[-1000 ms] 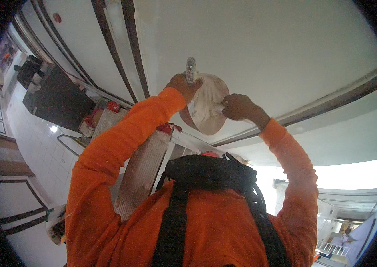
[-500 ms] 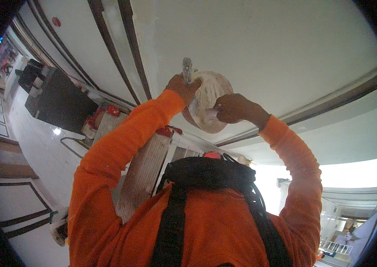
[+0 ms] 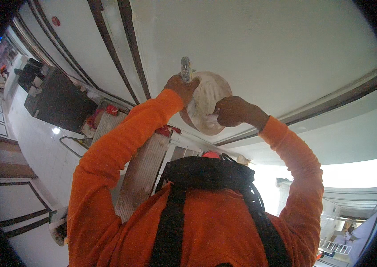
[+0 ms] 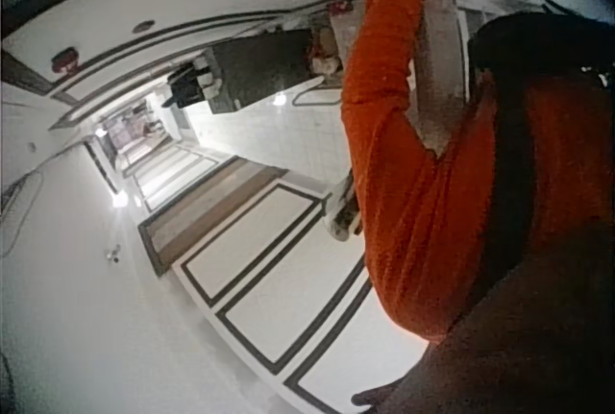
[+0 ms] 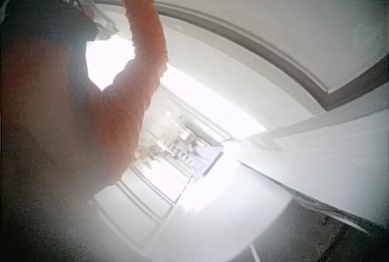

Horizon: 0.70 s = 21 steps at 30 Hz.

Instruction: The person applies plaster to the ceiling using a putty knife and a hawk. The person scoops plaster from the hawk and spreads it onto the ceiling, smoothing the edges and filling in a recessed panel.

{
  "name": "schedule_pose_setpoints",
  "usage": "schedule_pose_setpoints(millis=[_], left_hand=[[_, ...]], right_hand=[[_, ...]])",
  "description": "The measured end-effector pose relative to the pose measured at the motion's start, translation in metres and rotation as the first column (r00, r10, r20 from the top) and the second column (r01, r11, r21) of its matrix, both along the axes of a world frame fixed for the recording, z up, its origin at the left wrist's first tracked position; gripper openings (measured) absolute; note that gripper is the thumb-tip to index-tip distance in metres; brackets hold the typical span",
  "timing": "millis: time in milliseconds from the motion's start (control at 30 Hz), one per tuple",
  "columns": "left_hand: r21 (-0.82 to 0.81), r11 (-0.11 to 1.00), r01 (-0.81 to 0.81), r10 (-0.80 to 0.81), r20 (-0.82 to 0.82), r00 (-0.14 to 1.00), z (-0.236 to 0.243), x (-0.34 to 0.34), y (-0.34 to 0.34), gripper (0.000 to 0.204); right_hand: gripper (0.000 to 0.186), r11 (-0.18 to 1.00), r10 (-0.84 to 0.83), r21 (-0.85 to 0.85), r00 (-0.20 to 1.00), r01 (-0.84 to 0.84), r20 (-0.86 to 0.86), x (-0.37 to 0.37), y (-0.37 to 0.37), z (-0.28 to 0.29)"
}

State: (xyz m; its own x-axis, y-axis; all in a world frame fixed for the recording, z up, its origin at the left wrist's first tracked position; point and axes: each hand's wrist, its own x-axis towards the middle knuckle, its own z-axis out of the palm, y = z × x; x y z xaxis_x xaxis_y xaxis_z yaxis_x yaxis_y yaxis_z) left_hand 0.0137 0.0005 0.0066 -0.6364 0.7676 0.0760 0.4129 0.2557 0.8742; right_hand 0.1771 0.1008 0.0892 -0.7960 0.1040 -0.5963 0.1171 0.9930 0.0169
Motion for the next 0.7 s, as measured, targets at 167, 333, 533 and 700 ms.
schedule_pose_setpoints(millis=[167,333,533,700], left_hand=[[0.027,0.999,0.022,-0.023,0.047,0.999,-0.003,-0.003,0.001,0.047],[-0.02,0.998,-0.058,0.06,0.154,0.986,0.004,-0.007,-0.005,0.047],[-0.042,0.997,-0.06,0.066,0.166,0.984,0.001,-0.005,-0.004,0.05],[-0.001,0.997,0.072,-0.071,0.132,0.989,0.02,0.004,-0.01,0.054]], right_hand=[[0.031,0.997,0.035,-0.071,0.998,-0.039,-0.06,0.003,-0.005,-0.002],[0.04,0.93,-0.191,-0.313,0.981,0.192,0.034,-0.007,0.001,0.026],[0.031,0.688,-0.433,-0.637,0.901,0.347,0.023,0.027,0.094,-0.051],[0.031,0.034,-0.93,-0.999,0.367,0.033,-0.019,0.126,0.171,-0.121]])
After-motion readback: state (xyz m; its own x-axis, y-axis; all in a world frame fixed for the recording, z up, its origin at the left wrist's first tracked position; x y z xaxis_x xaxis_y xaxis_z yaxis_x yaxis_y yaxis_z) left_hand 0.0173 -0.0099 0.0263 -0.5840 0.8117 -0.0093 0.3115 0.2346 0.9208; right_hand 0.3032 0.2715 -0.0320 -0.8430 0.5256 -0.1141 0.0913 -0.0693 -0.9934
